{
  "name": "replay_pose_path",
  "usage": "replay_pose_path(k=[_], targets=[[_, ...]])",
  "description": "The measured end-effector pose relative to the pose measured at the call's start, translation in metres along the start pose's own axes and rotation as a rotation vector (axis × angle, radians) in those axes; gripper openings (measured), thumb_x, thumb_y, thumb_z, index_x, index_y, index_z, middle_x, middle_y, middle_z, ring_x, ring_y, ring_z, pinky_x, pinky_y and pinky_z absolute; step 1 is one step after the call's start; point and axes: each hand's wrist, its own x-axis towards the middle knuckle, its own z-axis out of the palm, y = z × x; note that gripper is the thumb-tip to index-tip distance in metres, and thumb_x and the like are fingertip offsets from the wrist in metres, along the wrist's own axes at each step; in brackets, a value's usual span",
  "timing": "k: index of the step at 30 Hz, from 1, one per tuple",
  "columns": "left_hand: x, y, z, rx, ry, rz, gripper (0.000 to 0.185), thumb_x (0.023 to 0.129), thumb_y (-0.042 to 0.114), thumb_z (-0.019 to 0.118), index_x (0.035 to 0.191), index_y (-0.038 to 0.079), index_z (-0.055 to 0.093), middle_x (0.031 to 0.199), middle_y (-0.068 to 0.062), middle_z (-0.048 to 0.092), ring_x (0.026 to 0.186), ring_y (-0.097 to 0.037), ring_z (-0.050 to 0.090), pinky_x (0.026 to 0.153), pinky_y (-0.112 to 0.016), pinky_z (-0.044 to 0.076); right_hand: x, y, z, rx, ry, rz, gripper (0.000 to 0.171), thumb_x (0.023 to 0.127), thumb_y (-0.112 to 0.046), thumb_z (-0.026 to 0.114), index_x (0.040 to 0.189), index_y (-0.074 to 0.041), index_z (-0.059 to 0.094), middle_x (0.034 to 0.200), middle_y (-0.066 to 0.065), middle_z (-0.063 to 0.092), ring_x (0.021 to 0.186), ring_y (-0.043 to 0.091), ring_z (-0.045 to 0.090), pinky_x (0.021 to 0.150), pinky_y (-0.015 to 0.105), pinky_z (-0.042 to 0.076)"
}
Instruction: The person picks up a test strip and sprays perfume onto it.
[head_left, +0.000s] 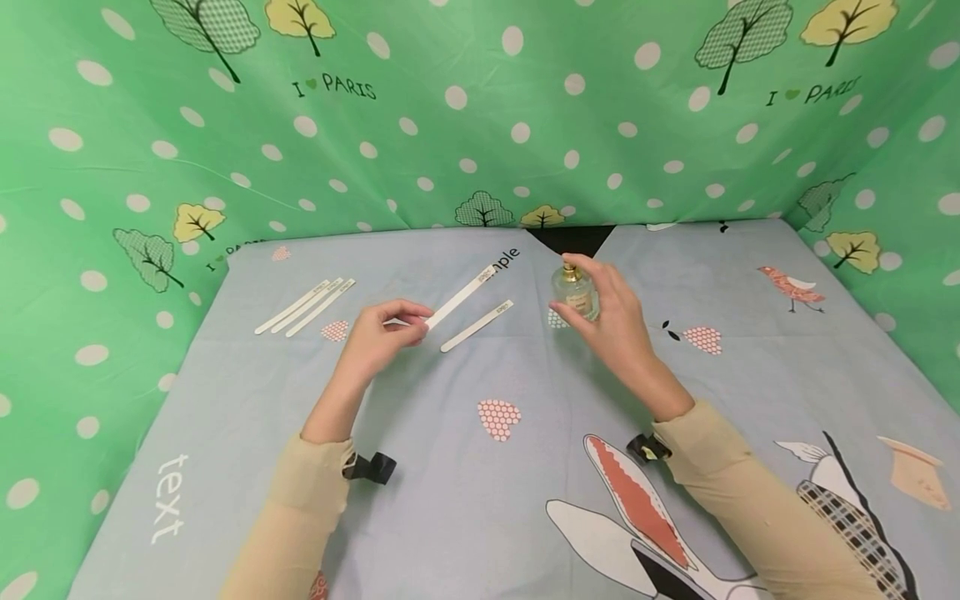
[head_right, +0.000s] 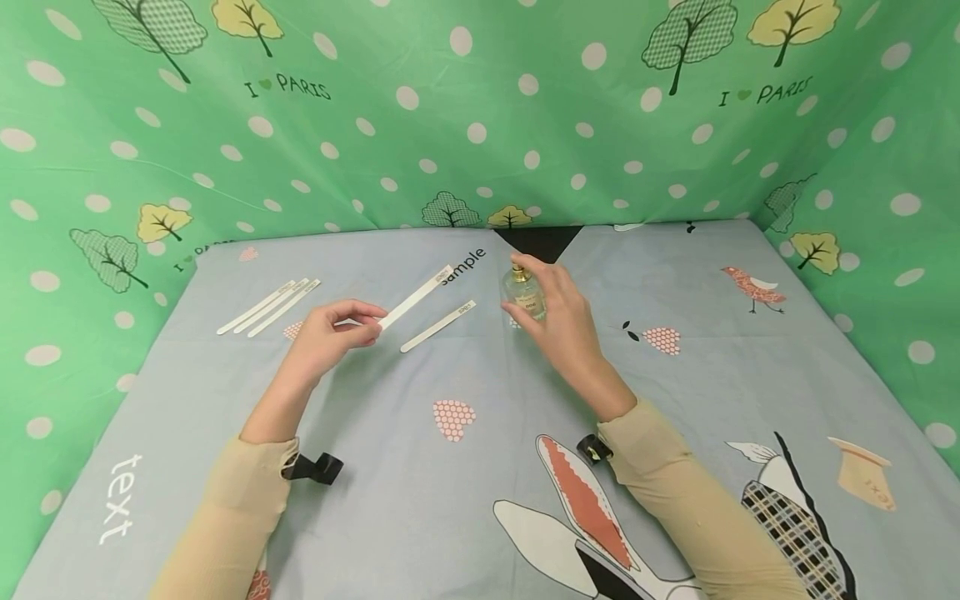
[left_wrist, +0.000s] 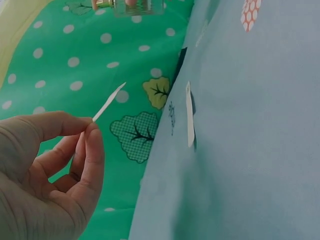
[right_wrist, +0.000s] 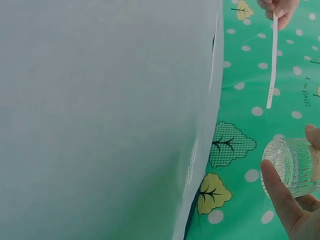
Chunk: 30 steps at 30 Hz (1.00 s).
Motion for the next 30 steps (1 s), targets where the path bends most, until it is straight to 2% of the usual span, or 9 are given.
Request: replay_pose_path(k=[4, 13, 20, 30], targets=[[0.002, -0.003, 0.0, 0.009, 0.006, -0.009, 0.024, 0.09, 0.005, 0.065, 0.113, 0.0, 0.072, 0.086, 0.002, 0.064, 0.083, -0.019, 0.073, 0.073, -0.019, 0.057, -0.001, 0.001, 0.0, 0.003, 0.002, 0.003, 0.066, 0.082, -0.018, 0.083, 0.139, -0.022, 0.05, 0.111, 0.018, 0.06, 0.102, 0.033, 0.059, 0.084, 0.052, 0.052], [0.006, -0.01, -0.001, 0.032, 0.005, -0.01, 0.025, 0.09, 0.006, 0.066, 0.113, -0.002, 0.072, 0.09, -0.007, 0.068, 0.077, -0.008, 0.07, 0.072, -0.017, 0.055, -0.001, 0.002, 0.0, 0.007, 0.001, 0.011, 0.067, 0.082, -0.017, 0.083, 0.14, -0.022, 0.05, 0.114, 0.017, 0.06, 0.105, 0.032, 0.06, 0.087, 0.054, 0.052], [0.008, -0.014, 0.0, 0.056, 0.009, -0.012, 0.024, 0.091, 0.007, 0.067, 0.113, -0.002, 0.072, 0.095, -0.014, 0.07, 0.077, -0.009, 0.069, 0.072, -0.018, 0.055, -0.001, 0.003, 0.0, 0.003, -0.001, 0.005, 0.067, 0.082, -0.018, 0.083, 0.14, -0.022, 0.049, 0.114, 0.018, 0.06, 0.105, 0.033, 0.059, 0.086, 0.053, 0.052], [0.014, -0.021, 0.0, 0.093, -0.001, -0.032, 0.023, 0.091, 0.006, 0.066, 0.112, -0.002, 0.072, 0.102, -0.02, 0.072, 0.073, -0.001, 0.063, 0.069, -0.017, 0.055, -0.001, 0.002, 0.0, 0.005, -0.008, 0.007, 0.066, 0.083, -0.018, 0.082, 0.14, -0.022, 0.049, 0.116, 0.018, 0.06, 0.107, 0.033, 0.059, 0.088, 0.053, 0.052]])
